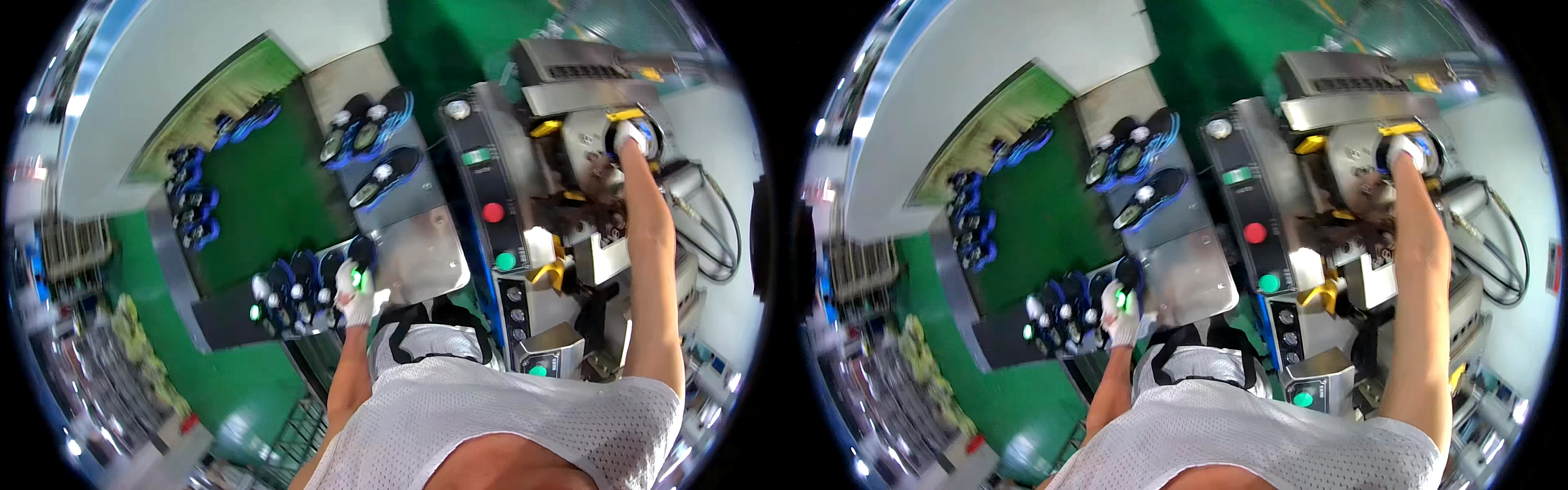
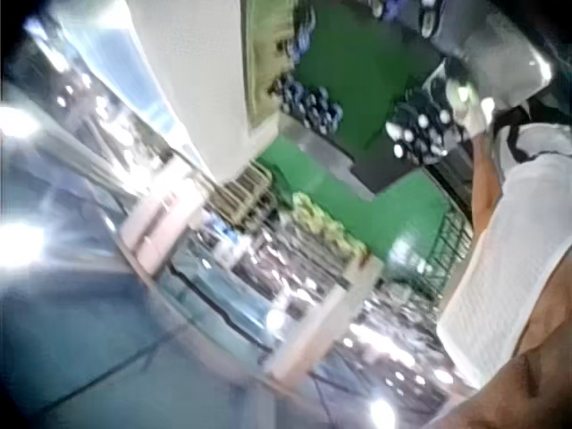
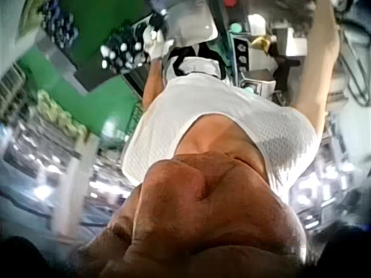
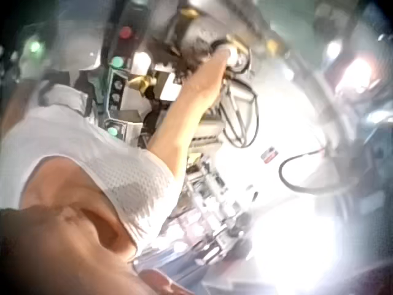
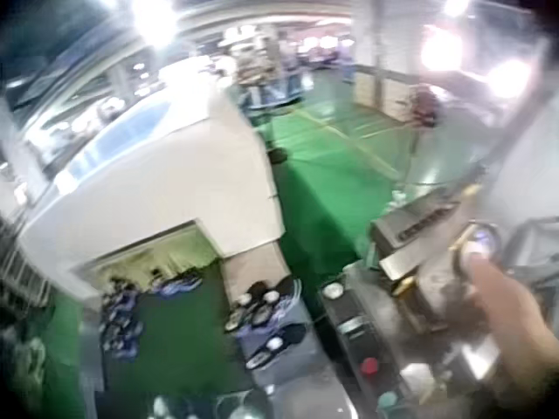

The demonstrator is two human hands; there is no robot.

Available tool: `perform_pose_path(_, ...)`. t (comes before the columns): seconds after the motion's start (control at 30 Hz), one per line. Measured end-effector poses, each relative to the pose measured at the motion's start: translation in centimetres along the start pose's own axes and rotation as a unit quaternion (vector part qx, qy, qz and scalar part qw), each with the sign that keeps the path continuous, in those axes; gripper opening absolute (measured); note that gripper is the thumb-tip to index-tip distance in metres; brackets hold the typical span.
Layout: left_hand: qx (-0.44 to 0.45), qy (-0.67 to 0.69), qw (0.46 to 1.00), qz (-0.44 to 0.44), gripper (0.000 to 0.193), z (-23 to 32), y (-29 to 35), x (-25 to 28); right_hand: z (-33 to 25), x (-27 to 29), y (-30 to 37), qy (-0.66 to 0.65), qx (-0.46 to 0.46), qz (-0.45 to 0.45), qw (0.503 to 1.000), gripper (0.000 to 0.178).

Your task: The person places blue and black shoe components into an industrial press machine and then moves them onto a conveyor belt.

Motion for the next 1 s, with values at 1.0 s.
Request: perform_pose_path(1.0, 0.139, -0.142, 0.965, 0.173, 0.042, -46.4, -17.2, 27.9, 13.9, -12.1, 60.5, 0.396, 0.236, -0.052, 0.886, 0.087)
Point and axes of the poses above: each hand's wrist, its own y-axis away from the middle knuckle, its own x-axis out of the back of the hand, z = x × y, the point moved 3 cm from there along -y, towards the middle knuckle, and after that the axes turned 10 degrees about -x, right-handed, at the moved point
